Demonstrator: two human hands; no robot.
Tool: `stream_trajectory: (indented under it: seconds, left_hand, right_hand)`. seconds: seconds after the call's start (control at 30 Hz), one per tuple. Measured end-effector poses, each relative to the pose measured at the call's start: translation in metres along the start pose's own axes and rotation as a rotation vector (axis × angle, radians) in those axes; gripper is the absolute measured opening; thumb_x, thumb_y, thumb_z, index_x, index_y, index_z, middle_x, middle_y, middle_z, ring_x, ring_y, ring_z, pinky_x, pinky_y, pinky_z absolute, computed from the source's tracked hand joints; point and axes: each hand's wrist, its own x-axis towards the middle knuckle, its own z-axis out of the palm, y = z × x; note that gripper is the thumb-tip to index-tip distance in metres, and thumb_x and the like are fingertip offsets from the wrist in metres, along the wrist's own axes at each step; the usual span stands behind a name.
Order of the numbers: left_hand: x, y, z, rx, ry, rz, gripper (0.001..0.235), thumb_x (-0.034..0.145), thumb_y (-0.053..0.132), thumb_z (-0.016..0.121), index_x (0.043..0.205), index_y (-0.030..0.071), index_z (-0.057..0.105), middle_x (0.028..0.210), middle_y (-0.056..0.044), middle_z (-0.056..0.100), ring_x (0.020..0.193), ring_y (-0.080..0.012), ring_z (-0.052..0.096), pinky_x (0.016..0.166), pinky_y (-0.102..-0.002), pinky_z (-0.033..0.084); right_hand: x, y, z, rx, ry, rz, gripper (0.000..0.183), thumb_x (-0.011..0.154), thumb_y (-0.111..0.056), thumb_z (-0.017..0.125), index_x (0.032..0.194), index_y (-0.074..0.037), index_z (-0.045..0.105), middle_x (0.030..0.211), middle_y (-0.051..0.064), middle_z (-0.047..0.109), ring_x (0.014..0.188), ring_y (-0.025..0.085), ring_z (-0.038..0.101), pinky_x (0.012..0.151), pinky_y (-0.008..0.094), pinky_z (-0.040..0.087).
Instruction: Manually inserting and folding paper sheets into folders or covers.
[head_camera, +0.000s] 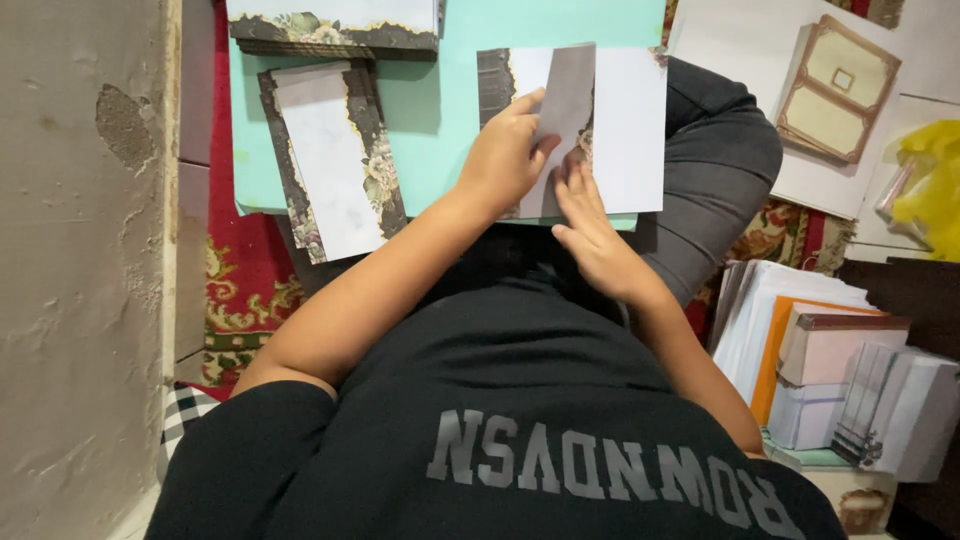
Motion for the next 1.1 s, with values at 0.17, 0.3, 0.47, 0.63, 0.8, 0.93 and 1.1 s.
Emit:
stream_trajectory:
  seconds: [0.17, 0.3, 0.47, 0.63, 0.8, 0.93, 1.1]
  left_hand:
    - [-0.002, 0.000, 0.006, 0.040, 0.041, -0.011, 0.013, 0.087, 0.007, 0.072, 0.080, -0.003, 0.072, 0.139, -0.007, 0.064, 0.088, -0.0248, 0.073, 0.074, -0.033, 0.057]
    - [-0.001, 0.001, 0.004, 0.036, 0.053, -0.003, 0.012, 0.087, 0.007, 0.072, 0.082, -0.005, 0.073, 0.138, -0.006, 0.065, 0.085, -0.0243, 0.074, 0.072, -0.032, 0.058]
    - [-0.002, -0.009, 0.017, 0.164, 0.141, 0.180, 0.079, 0.097, 0.010, 0.078, 0.151, 0.006, 0.021, 0.153, -0.019, 0.026, 0.142, -0.0354, 0.031, 0.124, -0.043, 0.030]
    - [0.008, 0.010, 0.022, 0.432, -0.050, 0.518, 0.057, 0.094, 0.000, 0.067, 0.151, 0.001, 0.058, 0.165, -0.015, 0.027, 0.155, -0.0292, 0.023, 0.130, -0.047, 0.018]
    - [0.013, -0.013, 0.031, 0.518, -0.117, 0.275, 0.061, 0.095, 0.022, 0.063, 0.150, -0.001, 0.049, 0.160, -0.016, 0.041, 0.151, -0.0316, 0.033, 0.124, -0.049, 0.024]
    - [0.009, -0.005, 0.022, 0.516, -0.117, 0.276, 0.054, 0.099, 0.015, 0.051, 0.150, -0.004, 0.047, 0.159, -0.019, 0.041, 0.151, -0.0336, 0.033, 0.124, -0.049, 0.024]
    - [0.008, -0.008, 0.026, 0.567, -0.114, 0.281, 0.057, 0.102, 0.022, 0.048, 0.152, -0.004, 0.042, 0.161, -0.018, 0.039, 0.152, -0.0323, 0.033, 0.125, -0.048, 0.023]
  right_hand:
    - [-0.002, -0.008, 0.002, -0.100, -0.004, -0.041, 0.075, 0.093, -0.013, 0.044, 0.162, 0.003, 0.018, 0.172, 0.021, 0.001, 0.159, 0.036, -0.009, 0.127, 0.048, 0.003]
    - [-0.001, -0.012, 0.000, -0.175, -0.028, -0.071, 0.077, 0.091, -0.013, 0.043, 0.162, 0.003, 0.016, 0.171, 0.024, 0.000, 0.158, 0.039, -0.009, 0.127, 0.051, 0.004]
    - [-0.001, 0.001, 0.003, -0.195, -0.040, -0.087, 0.077, 0.093, -0.012, 0.045, 0.163, 0.000, 0.014, 0.171, 0.024, -0.003, 0.157, 0.039, -0.012, 0.127, 0.052, 0.003]
    - [-0.002, 0.010, 0.007, -0.202, -0.008, -0.149, 0.074, 0.092, -0.010, 0.051, 0.162, -0.005, 0.025, 0.172, 0.019, 0.007, 0.157, 0.045, -0.008, 0.127, 0.056, 0.006]
    - [-0.002, 0.008, -0.010, -0.031, 0.008, -0.117, 0.076, 0.083, -0.001, 0.046, 0.157, 0.006, 0.031, 0.171, 0.023, 0.012, 0.160, 0.036, 0.003, 0.128, 0.044, 0.005]
    - [0.012, 0.000, -0.023, -0.015, 0.331, -0.171, 0.057, 0.079, 0.011, 0.040, 0.132, 0.013, 0.060, 0.151, 0.022, 0.054, 0.144, 0.035, 0.047, 0.120, 0.037, 0.033]
    - [0.066, 0.034, -0.036, -0.586, 0.398, -0.190, 0.058, 0.101, -0.005, 0.051, 0.157, 0.005, 0.038, 0.165, 0.025, 0.034, 0.154, 0.036, 0.031, 0.125, 0.052, 0.023]
